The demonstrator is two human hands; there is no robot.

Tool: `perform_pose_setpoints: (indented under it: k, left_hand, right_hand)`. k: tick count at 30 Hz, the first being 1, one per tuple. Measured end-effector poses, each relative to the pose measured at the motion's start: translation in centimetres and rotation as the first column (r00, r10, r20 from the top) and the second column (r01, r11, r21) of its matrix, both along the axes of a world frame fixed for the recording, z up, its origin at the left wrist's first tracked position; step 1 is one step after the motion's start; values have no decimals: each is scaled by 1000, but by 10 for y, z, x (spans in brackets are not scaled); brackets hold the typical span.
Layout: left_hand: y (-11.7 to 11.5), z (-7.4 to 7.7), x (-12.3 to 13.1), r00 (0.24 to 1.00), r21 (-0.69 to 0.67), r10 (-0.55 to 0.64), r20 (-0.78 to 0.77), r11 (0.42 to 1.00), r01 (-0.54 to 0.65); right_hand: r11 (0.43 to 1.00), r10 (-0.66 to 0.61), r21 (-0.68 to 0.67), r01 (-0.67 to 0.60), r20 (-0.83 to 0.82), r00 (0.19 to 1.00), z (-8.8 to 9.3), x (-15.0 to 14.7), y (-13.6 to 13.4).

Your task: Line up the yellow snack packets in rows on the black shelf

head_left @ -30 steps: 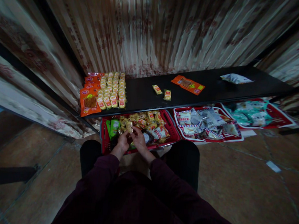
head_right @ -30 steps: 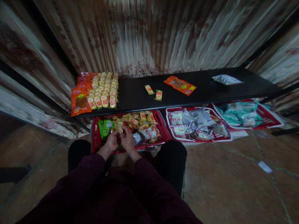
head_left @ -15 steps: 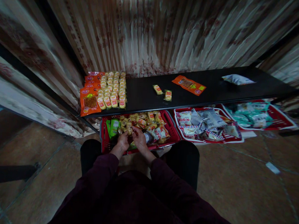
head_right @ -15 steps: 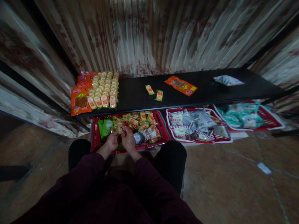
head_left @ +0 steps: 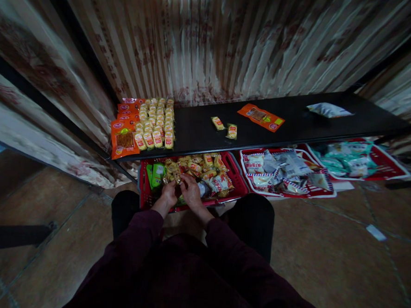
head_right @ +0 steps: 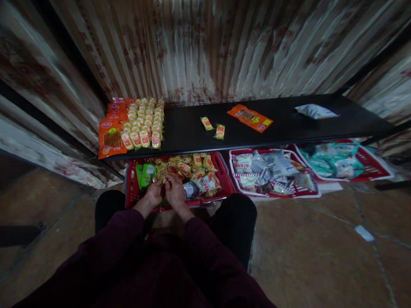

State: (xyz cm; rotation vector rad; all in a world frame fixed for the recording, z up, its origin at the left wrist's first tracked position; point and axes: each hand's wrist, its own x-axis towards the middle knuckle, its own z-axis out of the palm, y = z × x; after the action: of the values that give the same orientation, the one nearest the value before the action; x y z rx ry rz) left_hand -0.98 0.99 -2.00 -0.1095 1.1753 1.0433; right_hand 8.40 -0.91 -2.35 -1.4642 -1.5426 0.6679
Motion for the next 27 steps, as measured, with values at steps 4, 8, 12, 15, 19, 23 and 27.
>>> perform_pose_setpoints:
  k: [4, 8, 12, 15, 19, 23, 27]
  left_hand:
    - [1, 1, 1, 1000, -3, 7, -15, 1000, -7]
    - [2, 4, 4, 999, 23, 27, 19, 999, -28]
    - [2, 7, 6, 1000, 14, 2, -21, 1000, -2]
    - [0, 10, 6, 997, 17, -21, -78, 1000, 23]
    - [-4, 16, 8, 992, 59, -22, -122, 998, 29]
    - [-8, 17, 9, 986, 86, 22, -165, 996, -8]
    - [-9, 14, 9, 972, 145, 76, -224, 988, -44]
  right_hand:
    - [1000, -4, 16, 4, 41, 999, 5, 0, -1]
    - [995, 36, 92, -48, 124, 992, 12, 2, -5]
    - [984, 111, 114, -140, 226, 968, 14, 5, -7]
    - [989, 99, 78, -124, 268, 958, 12, 7, -8]
    - [997, 61, 31, -74, 306, 950, 9, 8, -9]
    - [999, 28, 20, -35, 275, 961, 3, 7, -9]
    - [1000, 10, -17, -8, 167, 986, 0, 4, -7]
